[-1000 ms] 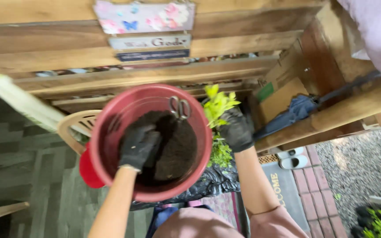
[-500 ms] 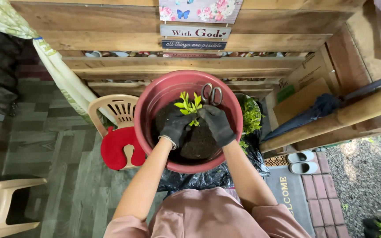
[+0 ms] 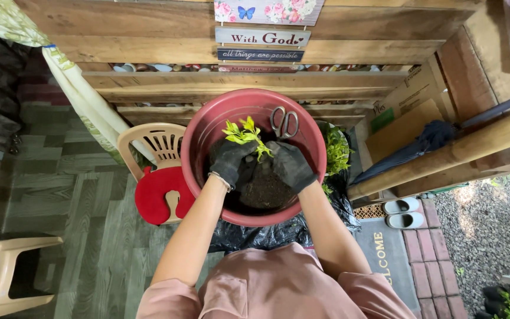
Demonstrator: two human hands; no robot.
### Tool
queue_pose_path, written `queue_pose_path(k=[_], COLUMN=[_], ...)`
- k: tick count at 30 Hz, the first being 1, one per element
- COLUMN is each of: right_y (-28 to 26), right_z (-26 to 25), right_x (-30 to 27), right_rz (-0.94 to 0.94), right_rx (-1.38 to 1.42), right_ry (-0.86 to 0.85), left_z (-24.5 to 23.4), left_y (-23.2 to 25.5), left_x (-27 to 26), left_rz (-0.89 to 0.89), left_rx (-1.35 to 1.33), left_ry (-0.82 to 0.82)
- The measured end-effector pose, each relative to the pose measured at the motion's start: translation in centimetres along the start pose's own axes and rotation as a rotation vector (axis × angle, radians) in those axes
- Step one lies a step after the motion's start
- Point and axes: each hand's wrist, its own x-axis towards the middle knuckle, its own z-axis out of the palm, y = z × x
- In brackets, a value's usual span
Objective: Repotting or planting several small green seedlings into a large red pot filled with dark soil.
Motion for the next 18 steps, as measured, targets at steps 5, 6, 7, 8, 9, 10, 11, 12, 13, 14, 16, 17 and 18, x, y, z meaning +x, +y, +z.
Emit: queue_pose_path(k=[5,6,7,8,9,10,11,12,13,14,16,17,18], right_y=[-1.7,-1.9,-1.6,-1.3,-1.1,-0.7,-0.4,-0.1,-0.3,-0.5,-0.4,-0.1,0.2], right_z=[1.4,1.5,1.0,0.5,-0.1,-0.5,-0.8,-1.1,-0.9,-0.6,-0.7,-1.0,-1.4], right_x=[-1.5,-1.6,-1.4,-1.2,-1.0,-0.8,-0.5,-0.2,-0.4,-0.7,-0.7,-0.4,-0.1], right_rz=[0.062,0.089,0.089,0.062,0.035,0.034,-0.004,-0.042,-0.041,-0.065,-0.086,-0.186,-0.287], right_rx=[0.008,0.021,0.021,0.001,-0.019,-0.018,-0.055,-0.092,-0.091,-0.175,-0.259,-0.450,-0.640], right_ry=[-0.065,-0.046,-0.046,-0.089,-0.132,-0.132,-0.093,-0.054,-0.053,-0.001,0.052,0.065,0.078], left_z=[0.5,0.7,0.9,1.0,1.2,1.2,1.3,1.3,1.2,1.2,1.1,1.0,0.8], left_y=[0.3,0.4,0.5,0.6,0.7,0.9,1.3,1.6,1.5,1.4,1.2,1.1,1.0], left_x=[-0.7,-0.8,-0.9,-1.0,-1.1,-1.3,-1.4,-1.6,-1.5,-1.4,-1.3,-1.1,-1.0], left_rz=[-0.028,-0.028,-0.029,-0.026,-0.023,-0.024,-0.016,-0.008,-0.010,0.007,0.023,0.031,0.038], left_rx=[0.092,0.148,0.148,0.158,0.169,0.169,0.167,0.166,0.166,0.175,0.183,0.193,0.203], left_ry=[-0.012,-0.014,-0.015,-0.011,-0.007,-0.008,-0.006,-0.004,-0.004,0.014,0.033,0.054,0.075])
